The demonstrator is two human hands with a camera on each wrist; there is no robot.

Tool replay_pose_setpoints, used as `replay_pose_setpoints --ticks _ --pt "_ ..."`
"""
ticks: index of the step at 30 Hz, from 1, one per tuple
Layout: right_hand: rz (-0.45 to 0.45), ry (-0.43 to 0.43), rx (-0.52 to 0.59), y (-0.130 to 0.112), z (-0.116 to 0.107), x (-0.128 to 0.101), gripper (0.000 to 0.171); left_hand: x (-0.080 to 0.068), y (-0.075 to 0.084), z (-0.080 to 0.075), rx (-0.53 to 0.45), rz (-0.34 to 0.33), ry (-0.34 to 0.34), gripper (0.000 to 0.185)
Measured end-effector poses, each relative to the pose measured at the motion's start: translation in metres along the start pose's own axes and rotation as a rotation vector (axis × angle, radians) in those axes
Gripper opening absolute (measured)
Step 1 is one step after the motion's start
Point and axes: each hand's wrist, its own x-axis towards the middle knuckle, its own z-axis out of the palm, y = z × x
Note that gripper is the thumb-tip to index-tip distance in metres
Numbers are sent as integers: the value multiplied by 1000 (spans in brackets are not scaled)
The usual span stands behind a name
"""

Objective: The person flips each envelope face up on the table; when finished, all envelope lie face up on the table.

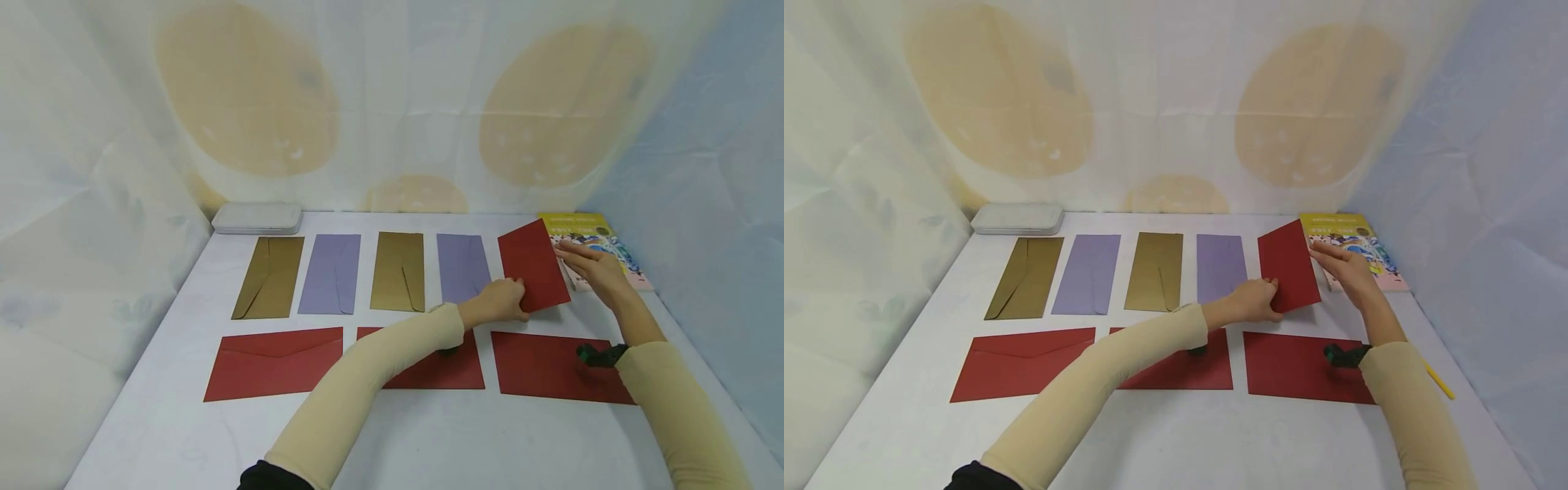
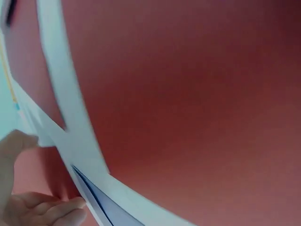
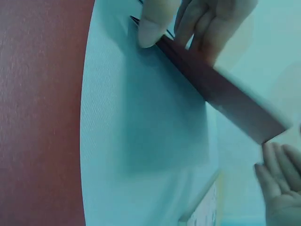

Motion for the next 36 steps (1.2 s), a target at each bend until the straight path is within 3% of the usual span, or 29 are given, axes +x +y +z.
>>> replay_pose_setpoints --ticks 3,16,23,27,30,36 --pt "-72 -24 93 0 4 3 59 -1 1 -1 -42 -27 -13 80" --pt "-143 52 -305 -4 10 15 60 -7 10 -8 -237 -33 -14 83" --pt "-154 98 -321 -8 20 20 60 -2 8 -1 -257 1 26 81" --pt "-136 122 -338 -9 26 22 60 -4 4 -1 -274 27 86 83" --pt "-126 126 -352 -12 29 23 60 -6 2 -5 -319 52 167 90" --pt "-169 96 -367 -12 30 24 62 -11 -1 -12 -394 120 283 110"
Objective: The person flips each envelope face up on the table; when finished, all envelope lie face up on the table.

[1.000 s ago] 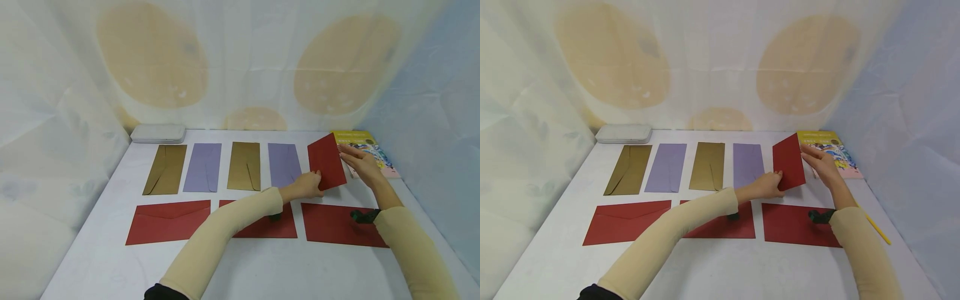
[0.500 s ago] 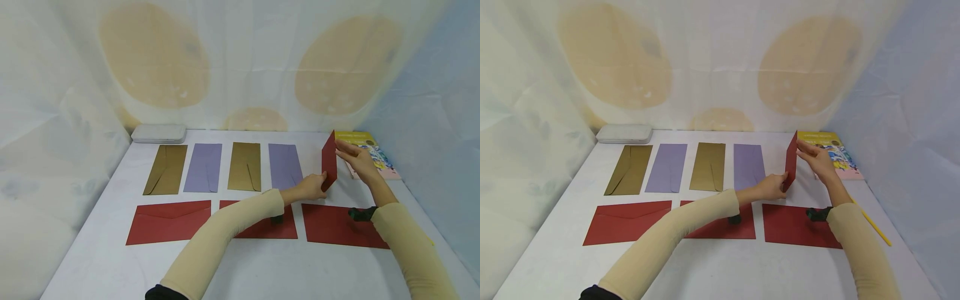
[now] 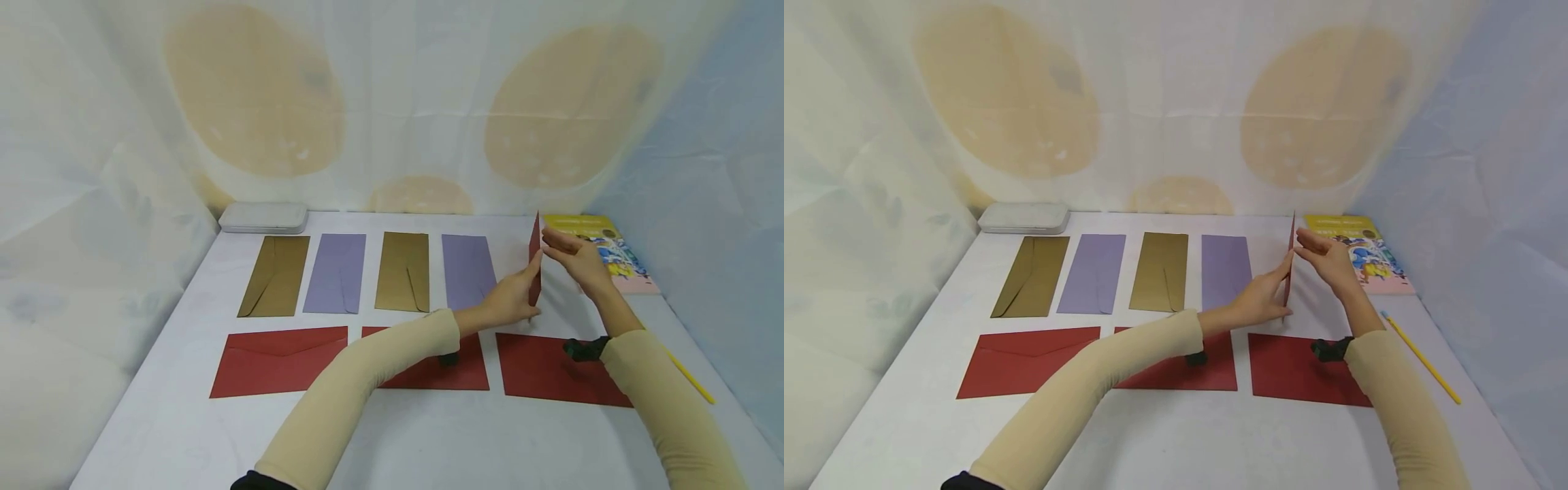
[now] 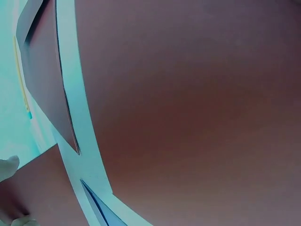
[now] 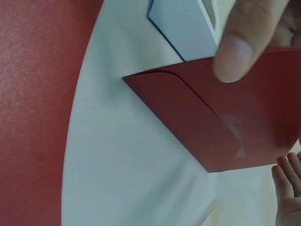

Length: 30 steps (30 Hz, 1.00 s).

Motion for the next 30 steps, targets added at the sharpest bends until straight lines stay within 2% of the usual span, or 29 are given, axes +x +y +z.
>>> replay_pose_setpoints --ticks 6,10,17,23,30 --pt "11 -54 -21 12 3 -5 63 -3 -3 0 -15 46 40 106" --pt "35 -116 -56 22 5 -11 62 -5 -5 -1 -37 11 56 104" --pt "68 -201 -190 32 5 -19 62 -7 -10 -1 -99 -53 77 103" --pt "95 -243 -219 35 6 -20 65 -10 -16 -3 -145 -98 92 102" --pt "109 -248 -253 40 9 -21 69 -12 -25 -4 -90 -108 84 99"
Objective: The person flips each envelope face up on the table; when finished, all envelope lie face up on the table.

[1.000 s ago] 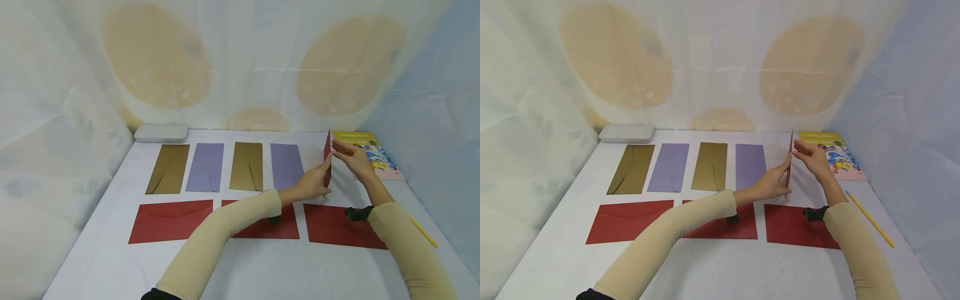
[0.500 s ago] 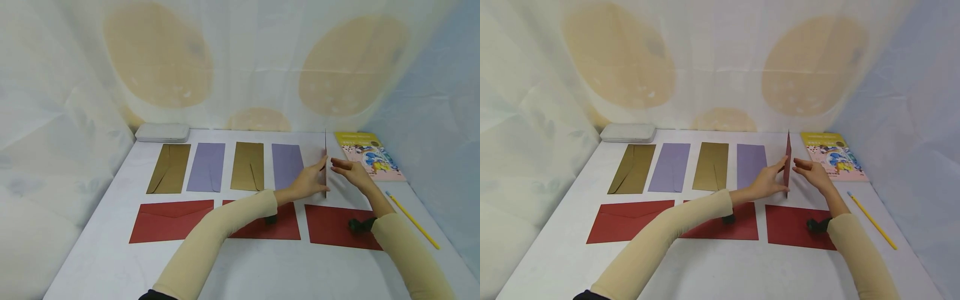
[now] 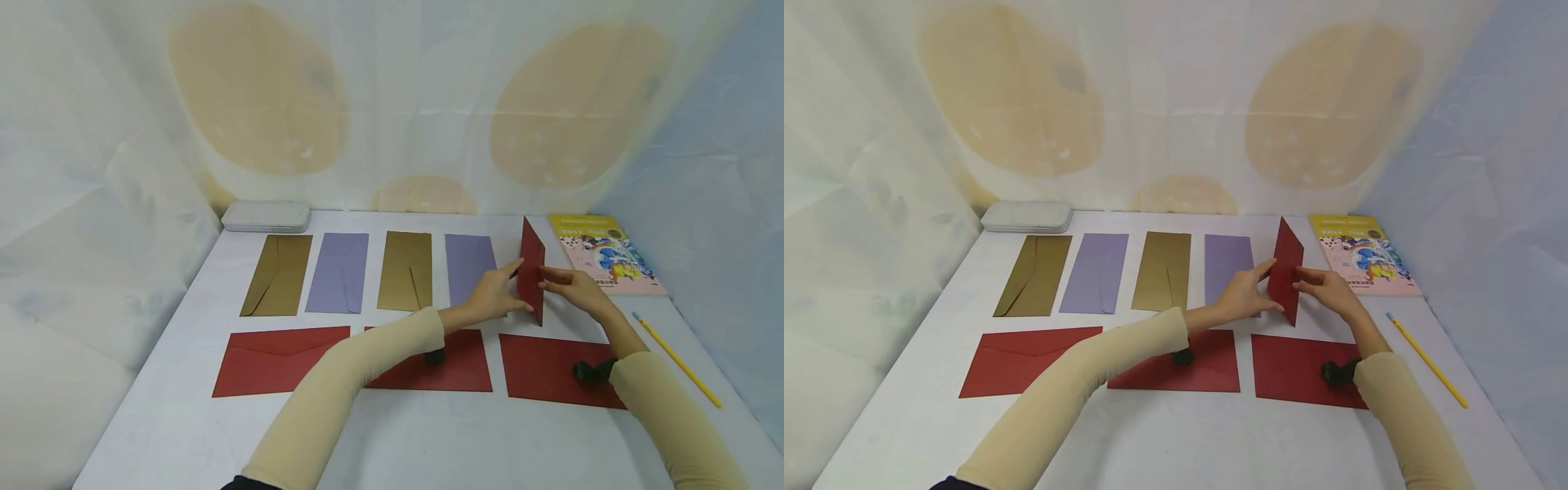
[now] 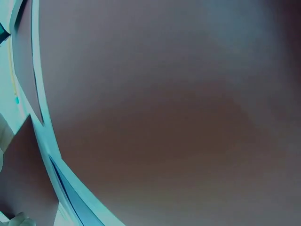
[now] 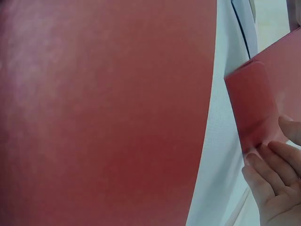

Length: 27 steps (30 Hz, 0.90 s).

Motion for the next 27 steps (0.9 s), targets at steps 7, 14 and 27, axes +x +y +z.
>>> replay_pose_setpoints --ticks 7,14,27 --pt "1 4 -57 2 -2 -2 69 -6 -5 -1 68 49 -74 80" --pt "-23 6 -128 5 -4 0 69 -7 -9 3 96 92 -137 78" --pt "-59 58 -219 11 -5 5 64 4 -7 11 284 7 -262 78"
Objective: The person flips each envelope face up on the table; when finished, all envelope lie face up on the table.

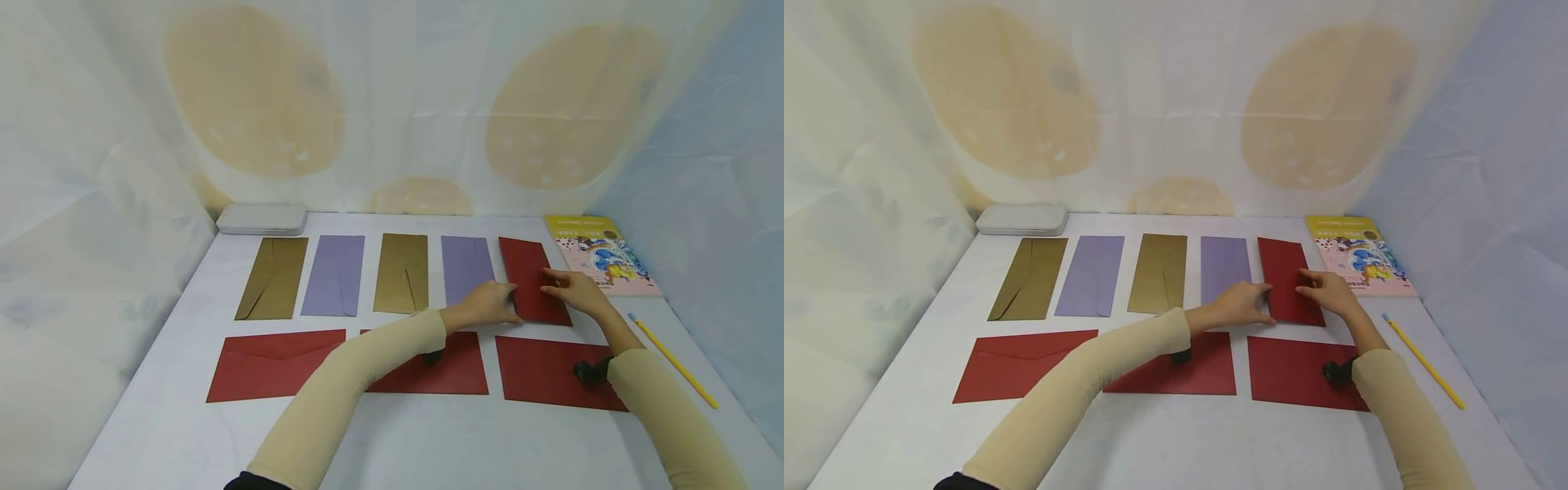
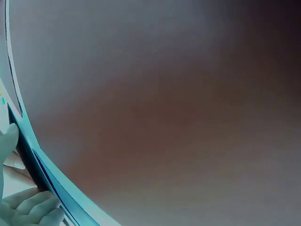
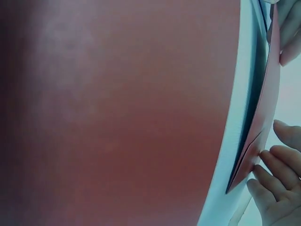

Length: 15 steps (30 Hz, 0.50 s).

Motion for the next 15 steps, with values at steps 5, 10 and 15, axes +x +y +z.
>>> replay_pose_setpoints --ticks 5,10,15 --pt "-13 22 -33 3 2 -1 64 1 3 0 53 -6 -26 76" --pt "-44 31 -46 0 2 -5 62 1 5 0 73 -15 -23 74" --pt "-68 10 -102 -4 3 -7 58 0 5 -2 81 -35 -44 67"
